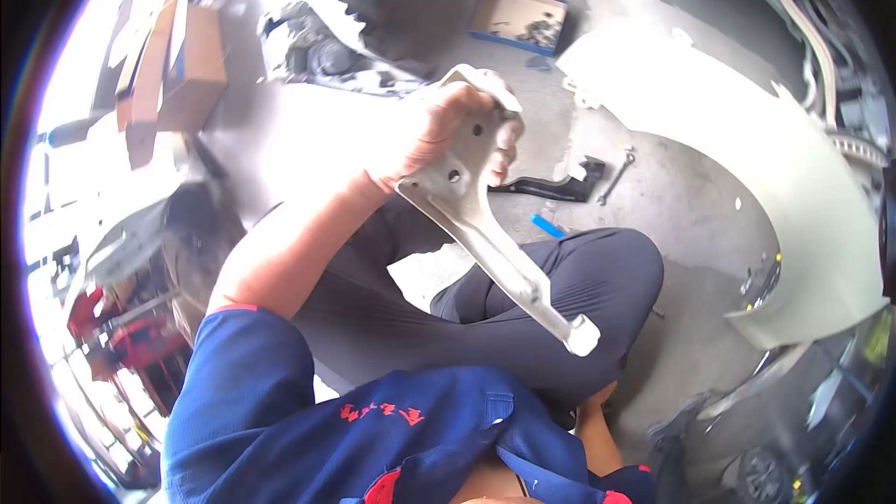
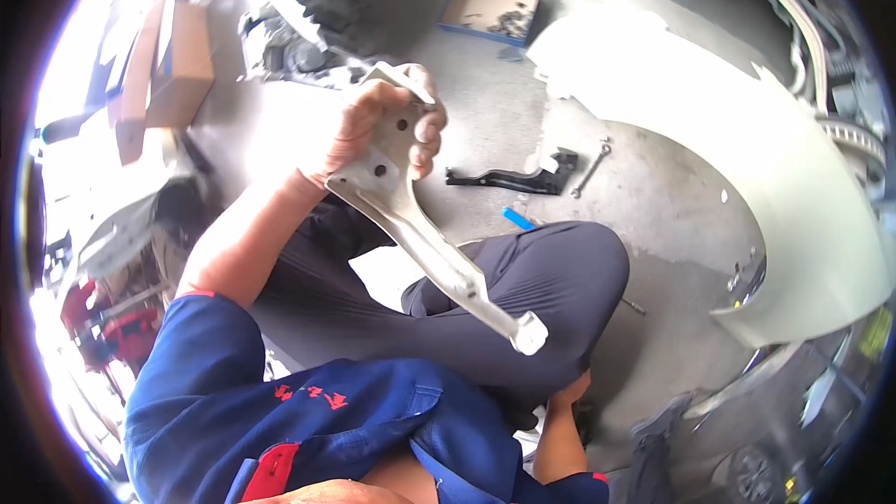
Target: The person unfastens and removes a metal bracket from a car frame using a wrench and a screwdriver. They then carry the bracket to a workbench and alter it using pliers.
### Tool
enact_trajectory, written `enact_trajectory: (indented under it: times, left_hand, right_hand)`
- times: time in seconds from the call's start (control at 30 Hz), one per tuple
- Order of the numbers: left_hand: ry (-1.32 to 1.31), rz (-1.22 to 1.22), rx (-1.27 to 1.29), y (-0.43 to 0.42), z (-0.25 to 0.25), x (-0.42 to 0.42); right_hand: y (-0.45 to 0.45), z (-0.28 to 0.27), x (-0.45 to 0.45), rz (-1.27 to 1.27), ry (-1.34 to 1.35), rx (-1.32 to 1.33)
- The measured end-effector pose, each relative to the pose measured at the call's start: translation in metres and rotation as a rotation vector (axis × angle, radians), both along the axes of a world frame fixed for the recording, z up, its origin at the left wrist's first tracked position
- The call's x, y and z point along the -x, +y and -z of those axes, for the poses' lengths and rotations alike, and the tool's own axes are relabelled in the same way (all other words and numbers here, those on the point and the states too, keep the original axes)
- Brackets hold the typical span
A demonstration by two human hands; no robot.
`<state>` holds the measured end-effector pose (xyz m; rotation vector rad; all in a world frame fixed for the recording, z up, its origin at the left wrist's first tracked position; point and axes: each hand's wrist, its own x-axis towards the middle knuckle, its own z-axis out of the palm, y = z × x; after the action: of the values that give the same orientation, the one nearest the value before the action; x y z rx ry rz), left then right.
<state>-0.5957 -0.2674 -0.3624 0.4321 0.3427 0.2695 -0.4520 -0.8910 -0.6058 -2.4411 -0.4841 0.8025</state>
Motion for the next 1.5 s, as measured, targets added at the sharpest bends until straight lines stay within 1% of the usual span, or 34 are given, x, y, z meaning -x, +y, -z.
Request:
enact_trajectory:
  times: [0.03, 0.13, 0.17, 0.2, 0.3, 0.43, 0.57, 0.67, 0.73, 0.8, 0.83, 0.93, 0.97, 1.03, 1.1, 1.17, 1.27, 1.47, 1.5]
  left_hand:
    - [-0.006, 0.004, -0.092, -0.003, 0.001, 0.015]
    - [-0.186, 0.033, 0.000, -0.024, -0.010, 0.033]
    - [-0.160, 0.156, 0.229, -0.022, -0.014, 0.038]
    - [-0.150, 0.165, 0.344, -0.029, -0.017, 0.040]
    - [-0.234, 0.162, 0.301, -0.039, -0.006, 0.046]
    - [-0.234, 0.148, 0.264, -0.029, -0.002, 0.055]
    - [-0.210, 0.081, 0.203, -0.024, 0.005, 0.070]
    - [-0.142, 0.025, 0.082, -0.017, 0.018, 0.084]
    - [-0.112, -0.014, 0.027, -0.012, 0.014, 0.086]
    - [-0.064, -0.017, -0.013, -0.006, 0.011, 0.084]
    - [-0.096, 0.019, -0.098, -0.001, 0.013, 0.083]
    - [0.049, 0.037, -0.159, 0.002, 0.002, 0.079]
    - [0.036, 0.038, -0.132, 0.003, 0.007, 0.078]
    - [0.048, 0.061, -0.318, 0.004, 0.014, 0.081]
    - [0.025, 0.065, -0.319, 0.004, 0.014, 0.082]
    - [-0.037, 0.046, -0.132, 0.001, 0.007, 0.081]
    - [-0.115, 0.028, -0.078, -0.004, 0.007, 0.084]
    - [0.018, -0.029, -0.291, -0.014, -0.030, 0.082]
    - [-0.005, -0.031, -0.327, -0.015, -0.031, 0.083]
  right_hand:
    - [0.001, 0.000, 0.002, 0.007, 0.036, 0.046]
    - [0.010, 0.001, 0.001, -0.015, 0.088, 0.089]
    - [0.015, 0.009, -0.004, -0.033, 0.098, 0.089]
    - [0.027, 0.012, -0.008, -0.055, 0.105, 0.086]
    - [0.073, 0.010, -0.021, -0.093, 0.126, 0.068]
    - [0.123, 0.006, -0.038, -0.157, 0.163, 0.049]
    - [0.193, 0.015, -0.043, -0.261, 0.227, 0.016]
    - [0.261, 0.025, -0.031, -0.349, 0.285, -0.023]
    - [0.304, 0.028, -0.017, -0.401, 0.326, -0.057]
    - [0.341, 0.026, -0.002, -0.452, 0.364, -0.093]
    - [0.361, 0.024, 0.007, -0.474, 0.382, -0.111]
    - [0.400, 0.018, 0.030, -0.535, 0.439, -0.158]
    - [0.407, 0.015, 0.037, -0.550, 0.458, -0.170]
    - [0.415, 0.014, 0.044, -0.565, 0.485, -0.183]
    - [0.417, 0.013, 0.048, -0.566, 0.499, -0.186]
    - [0.414, 0.013, 0.046, -0.558, 0.498, -0.178]
    - [0.403, 0.010, 0.035, -0.537, 0.483, -0.149]
    - [0.392, 0.004, -0.001, -0.453, 0.414, -0.134]
    - [0.392, 0.003, -0.006, -0.441, 0.402, -0.137]
